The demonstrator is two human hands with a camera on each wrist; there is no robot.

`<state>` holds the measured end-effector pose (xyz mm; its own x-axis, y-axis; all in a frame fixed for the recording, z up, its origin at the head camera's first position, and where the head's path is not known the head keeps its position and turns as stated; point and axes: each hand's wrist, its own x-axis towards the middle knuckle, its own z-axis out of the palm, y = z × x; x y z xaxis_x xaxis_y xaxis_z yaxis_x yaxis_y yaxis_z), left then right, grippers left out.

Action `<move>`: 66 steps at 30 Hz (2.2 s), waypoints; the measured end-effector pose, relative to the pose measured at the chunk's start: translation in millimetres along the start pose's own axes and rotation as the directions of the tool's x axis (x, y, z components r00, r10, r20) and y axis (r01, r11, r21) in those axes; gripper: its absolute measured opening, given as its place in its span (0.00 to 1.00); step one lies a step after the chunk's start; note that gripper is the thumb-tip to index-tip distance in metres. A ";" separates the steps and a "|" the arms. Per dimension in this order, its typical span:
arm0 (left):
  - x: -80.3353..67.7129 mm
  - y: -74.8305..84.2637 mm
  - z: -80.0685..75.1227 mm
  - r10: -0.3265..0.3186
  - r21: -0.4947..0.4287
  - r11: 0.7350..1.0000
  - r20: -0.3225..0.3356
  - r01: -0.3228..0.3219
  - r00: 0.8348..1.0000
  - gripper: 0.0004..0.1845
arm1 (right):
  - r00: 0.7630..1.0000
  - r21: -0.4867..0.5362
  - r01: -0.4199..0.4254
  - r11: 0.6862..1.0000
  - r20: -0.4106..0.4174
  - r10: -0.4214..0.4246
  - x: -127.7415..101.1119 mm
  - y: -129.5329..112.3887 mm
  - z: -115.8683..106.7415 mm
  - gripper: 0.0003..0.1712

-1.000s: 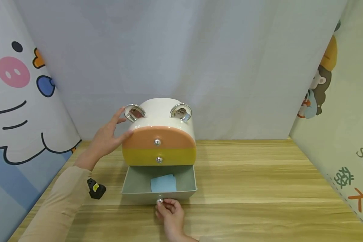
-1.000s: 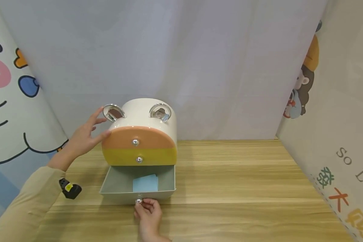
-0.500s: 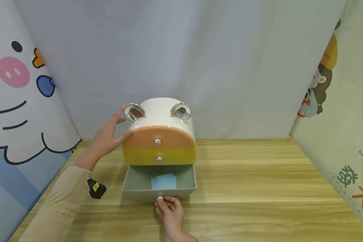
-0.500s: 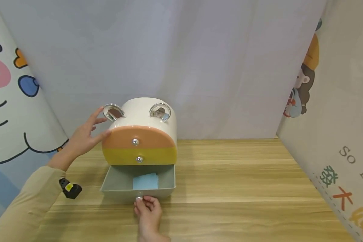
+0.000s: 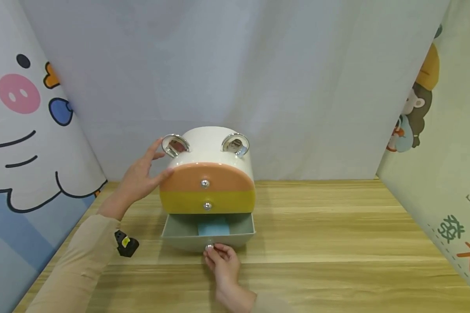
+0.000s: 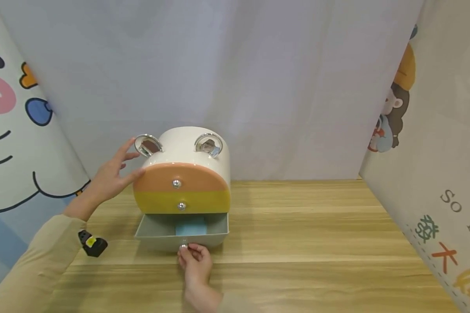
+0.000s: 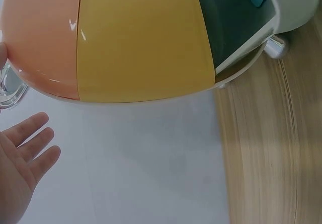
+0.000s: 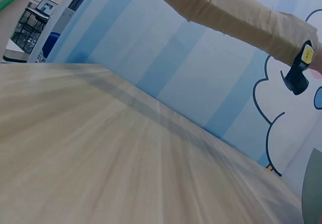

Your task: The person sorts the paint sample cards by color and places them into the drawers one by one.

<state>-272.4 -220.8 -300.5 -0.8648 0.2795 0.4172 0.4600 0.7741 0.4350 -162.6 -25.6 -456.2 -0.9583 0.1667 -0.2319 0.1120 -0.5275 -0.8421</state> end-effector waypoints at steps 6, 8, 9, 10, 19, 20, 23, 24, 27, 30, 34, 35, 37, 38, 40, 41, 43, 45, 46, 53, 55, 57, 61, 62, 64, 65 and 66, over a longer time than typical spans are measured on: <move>0.2 0.2 0.5 0.001 0.001 1.000 0.004 -0.001 1.000 0.42 | 1.000 -0.004 -0.017 1.000 -0.012 0.017 13.2 -3.4 2.9 0.09; 0.2 -0.1 0.7 0.000 0.000 1.000 0.006 0.000 1.000 0.42 | 1.000 -0.011 -0.016 1.000 -0.008 0.016 17.2 -4.4 4.3 0.09; 0.2 0.0 0.6 -0.003 -0.002 1.000 0.008 0.003 1.000 0.42 | 1.000 -0.014 -0.015 1.000 -0.005 0.015 18.9 -5.3 5.3 0.09; 0.1 -0.1 0.5 -0.004 -0.001 1.000 0.008 0.004 1.000 0.42 | 1.000 -0.023 -0.009 1.000 0.000 0.009 20.5 -6.0 6.0 0.10; -0.6 0.2 -0.6 -0.004 -0.001 1.000 0.004 0.004 1.000 0.42 | 0.999 -0.045 0.032 0.998 0.009 -0.032 33.7 -5.3 10.1 0.09; -0.7 0.4 -0.6 -0.003 0.000 1.000 0.004 0.003 1.000 0.42 | 0.999 -0.043 0.046 0.998 0.016 -0.045 34.1 -5.6 10.3 0.09; -0.9 0.8 -0.6 -0.001 0.001 1.000 0.003 0.001 1.000 0.42 | 0.998 -0.027 0.054 0.998 0.027 -0.053 36.5 -7.2 11.2 0.09; -1.0 0.9 -0.6 -0.002 0.002 1.000 0.003 0.002 1.000 0.42 | 0.998 -0.031 0.049 0.998 0.029 -0.048 38.0 -7.2 11.1 0.09; -1.2 0.9 -0.5 -0.006 0.003 1.000 0.004 0.006 1.000 0.42 | 0.999 -0.031 0.029 0.999 0.027 -0.028 42.3 -8.2 12.2 0.09; -1.0 0.4 0.0 -0.008 -0.002 1.000 0.007 0.008 1.000 0.42 | 1.000 -0.029 0.002 1.000 0.008 -0.002 45.5 -8.8 13.8 0.09; -0.9 -0.3 0.8 -0.004 -0.008 1.000 0.008 0.004 1.000 0.42 | 1.000 -0.014 0.005 1.000 -0.008 -0.005 49.0 -8.4 16.3 0.08; -0.9 -0.6 0.8 -0.001 -0.008 1.000 0.006 0.001 1.000 0.42 | 1.000 -0.013 0.005 1.000 -0.011 -0.005 49.9 -8.4 16.9 0.08; -1.0 -0.7 0.7 0.003 -0.013 1.000 0.002 -0.003 1.000 0.42 | 1.000 -0.005 0.012 1.000 -0.015 -0.012 51.5 -8.3 18.4 0.09; -0.9 -0.7 0.5 0.006 -0.016 1.000 -0.001 -0.006 1.000 0.42 | 1.000 0.000 0.012 1.000 -0.018 -0.012 51.8 -8.8 19.0 0.09; -0.6 -1.1 0.2 0.011 -0.023 1.000 -0.005 -0.012 1.000 0.42 | 1.000 0.010 0.012 1.000 -0.022 -0.012 52.1 -9.8 20.3 0.10; -0.4 -1.2 0.2 0.013 -0.025 1.000 -0.008 -0.013 1.000 0.42 | 1.000 0.013 0.010 1.000 -0.024 -0.010 52.7 -9.7 20.7 0.10; -0.1 -1.9 0.4 0.017 -0.029 0.999 -0.013 -0.018 1.000 0.42 | 1.000 0.017 0.001 1.000 -0.029 -0.001 52.8 -10.5 21.6 0.11; 0.0 -2.5 0.9 0.019 -0.031 0.999 -0.018 -0.020 1.000 0.42 | 1.000 0.014 -0.007 1.000 -0.028 0.007 53.3 -10.5 21.6 0.11; 0.0 -2.6 1.1 0.019 -0.031 0.999 -0.019 -0.020 1.000 0.42 | 1.000 0.013 -0.011 1.000 -0.028 0.011 53.0 -11.0 21.9 0.10; -0.8 -1.2 1.6 0.015 -0.051 0.999 -0.013 -0.015 1.000 0.42 | 0.998 -0.012 -0.047 0.999 -0.035 0.047 52.0 -13.7 21.5 0.11; -0.3 -1.6 2.1 0.019 -0.050 0.999 -0.019 -0.020 1.000 0.42 | 0.998 -0.002 -0.052 0.999 -0.039 0.052 52.9 -13.0 22.0 0.12; -0.1 -1.6 2.4 0.022 -0.048 0.999 -0.021 -0.023 1.000 0.42 | 0.997 0.020 -0.054 0.998 -0.050 0.055 53.6 -12.1 22.6 0.12; 0.0 -1.5 2.6 0.021 -0.042 0.999 -0.020 -0.022 1.000 0.42 | 0.995 0.058 -0.057 0.997 -0.074 0.061 53.4 -11.0 24.2 0.11; 0.0 -1.7 2.7 0.023 -0.042 0.999 -0.020 -0.024 1.000 0.42 | 0.995 0.064 -0.060 0.996 -0.080 0.065 53.3 -10.8 24.4 0.11; 0.4 -2.2 3.0 0.024 -0.041 0.999 -0.021 -0.025 0.999 0.42 | 0.994 0.077 -0.060 0.995 -0.087 0.067 53.1 -10.7 24.7 0.12; 0.5 -2.4 3.0 0.024 -0.041 0.999 -0.021 -0.025 0.999 0.42 | 0.993 0.083 -0.064 0.994 -0.092 0.072 53.1 -10.7 25.0 0.12; 0.7 -2.5 3.0 0.024 -0.041 0.999 -0.021 -0.025 0.999 0.42 | 0.993 0.091 -0.065 0.994 -0.094 0.074 53.1 -10.7 25.2 0.12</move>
<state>-274.7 -220.8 -303.7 -0.8489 0.2860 0.4445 0.4893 0.7431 0.4565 -221.3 -32.2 -447.3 -0.9185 0.2051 -0.3380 0.1496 -0.6111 -0.7773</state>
